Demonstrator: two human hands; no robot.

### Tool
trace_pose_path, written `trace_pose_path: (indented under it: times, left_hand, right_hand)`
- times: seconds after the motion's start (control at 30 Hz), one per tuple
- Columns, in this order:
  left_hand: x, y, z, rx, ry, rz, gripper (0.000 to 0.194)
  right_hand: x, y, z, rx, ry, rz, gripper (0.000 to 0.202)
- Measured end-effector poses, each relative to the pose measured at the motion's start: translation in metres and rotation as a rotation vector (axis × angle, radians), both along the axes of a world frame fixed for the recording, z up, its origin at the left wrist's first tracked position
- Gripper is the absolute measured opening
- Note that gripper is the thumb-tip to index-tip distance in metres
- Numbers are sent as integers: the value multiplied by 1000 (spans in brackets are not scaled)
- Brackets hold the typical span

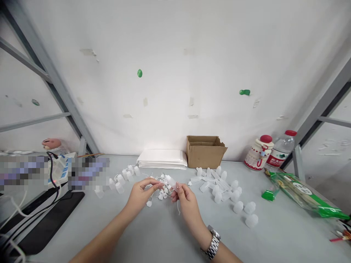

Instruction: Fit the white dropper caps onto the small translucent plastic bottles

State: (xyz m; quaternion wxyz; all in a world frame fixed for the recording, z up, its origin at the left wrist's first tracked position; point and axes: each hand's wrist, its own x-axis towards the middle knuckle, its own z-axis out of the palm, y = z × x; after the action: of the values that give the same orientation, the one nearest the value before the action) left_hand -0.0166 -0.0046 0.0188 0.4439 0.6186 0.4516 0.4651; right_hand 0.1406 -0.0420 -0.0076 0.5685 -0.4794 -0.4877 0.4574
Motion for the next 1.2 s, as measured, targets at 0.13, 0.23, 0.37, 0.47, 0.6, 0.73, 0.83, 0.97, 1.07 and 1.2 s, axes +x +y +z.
trace_pose_path:
  times: [0.13,0.23,0.37,0.47,0.6,0.73,0.83,0.97,1.07,1.2]
  left_hand:
    - [-5,7,-1,-154,-248,38,19]
    - [-10,11,0,-290,-455,0,26]
    - [-13,12,4,-435,-671,-58,24]
    - [-13,11,6,-438,-755,-112,21]
    - [-11,8,6,-418,-746,-186,21]
    - [-10,5,4,-375,-665,-249,22]
    - [-10,4,4,-338,-622,-273,21]
    - [-10,3,5,-322,-598,-284,20]
    - [-10,3,5,-315,-605,-286,17]
    - [-11,3,4,-313,-598,-283,16]
  right_hand:
    - [-1,-6,5,53,-105,-12,39]
    - [-3,-10,4,100,-194,3,34]
    - [-5,-15,1,186,-332,13,24]
    - [-5,-18,1,245,-422,0,19]
    - [-6,-22,3,302,-459,-25,16]
    - [-6,-24,4,333,-459,-37,14]
    - [-6,-25,5,332,-464,-48,13]
    - [-6,-25,5,325,-476,-47,14]
    - [-6,-25,5,327,-484,-39,13]
    - [-5,-26,6,334,-502,-43,14]
